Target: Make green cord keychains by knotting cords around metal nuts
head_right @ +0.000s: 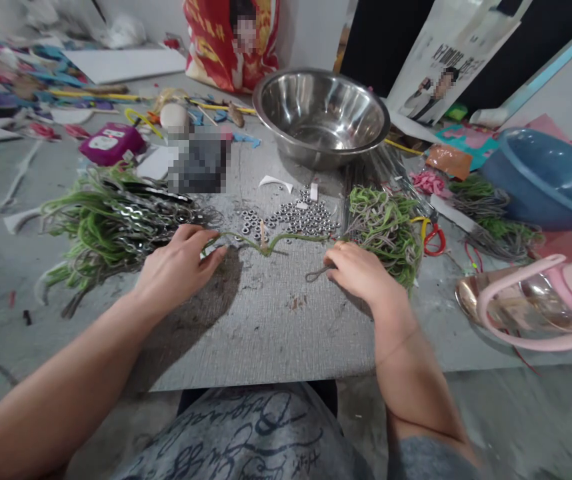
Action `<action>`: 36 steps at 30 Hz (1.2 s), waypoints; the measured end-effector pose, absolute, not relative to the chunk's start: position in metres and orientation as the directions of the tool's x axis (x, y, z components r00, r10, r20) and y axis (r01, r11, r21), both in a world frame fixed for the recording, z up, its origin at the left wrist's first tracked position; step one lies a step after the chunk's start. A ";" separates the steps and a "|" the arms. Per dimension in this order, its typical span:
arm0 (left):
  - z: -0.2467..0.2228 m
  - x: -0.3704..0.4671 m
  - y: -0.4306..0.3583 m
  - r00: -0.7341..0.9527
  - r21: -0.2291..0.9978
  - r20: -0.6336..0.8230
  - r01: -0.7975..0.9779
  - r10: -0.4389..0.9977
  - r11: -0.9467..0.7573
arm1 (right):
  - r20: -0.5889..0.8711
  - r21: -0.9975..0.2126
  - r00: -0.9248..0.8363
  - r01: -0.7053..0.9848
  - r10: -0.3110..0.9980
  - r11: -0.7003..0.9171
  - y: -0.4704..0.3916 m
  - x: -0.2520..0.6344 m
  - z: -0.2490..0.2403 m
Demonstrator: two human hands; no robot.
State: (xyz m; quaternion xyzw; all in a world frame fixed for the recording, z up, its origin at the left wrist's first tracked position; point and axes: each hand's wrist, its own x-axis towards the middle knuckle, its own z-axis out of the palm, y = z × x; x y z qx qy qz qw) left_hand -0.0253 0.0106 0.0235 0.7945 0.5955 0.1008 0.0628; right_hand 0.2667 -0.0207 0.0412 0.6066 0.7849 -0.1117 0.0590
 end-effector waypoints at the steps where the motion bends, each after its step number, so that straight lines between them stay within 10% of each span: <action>1: 0.022 -0.025 0.008 0.295 0.261 0.146 0.909 0.944 -0.325 | -0.257 -0.052 -0.256 0.966 0.932 0.251 -0.021 0.262 0.039; 5: 0.014 -0.020 -0.001 0.420 0.480 0.300 0.709 0.857 -0.516 | -0.120 -0.079 -0.389 0.921 0.913 0.382 -0.021 0.231 0.028; 12: 0.012 -0.009 -0.013 0.639 0.767 0.102 0.438 0.763 -0.470 | 0.258 -0.334 -0.530 0.736 0.808 0.589 -0.037 0.171 0.010; 19: 0.014 -0.009 -0.010 0.603 0.833 -0.065 0.471 0.795 -0.289 | 0.020 -0.685 -0.347 0.679 0.938 0.266 -0.042 0.172 0.011; 26: 0.025 -0.019 0.008 0.115 0.994 -0.050 -0.095 0.992 0.061 | -0.170 -0.954 -0.343 0.291 0.924 -0.068 -0.031 0.189 0.014; 36: 0.044 -0.035 0.029 -0.137 0.783 -0.296 -0.601 0.945 0.158 | -0.432 -0.840 -0.469 -0.101 0.770 -0.533 -0.017 0.216 0.015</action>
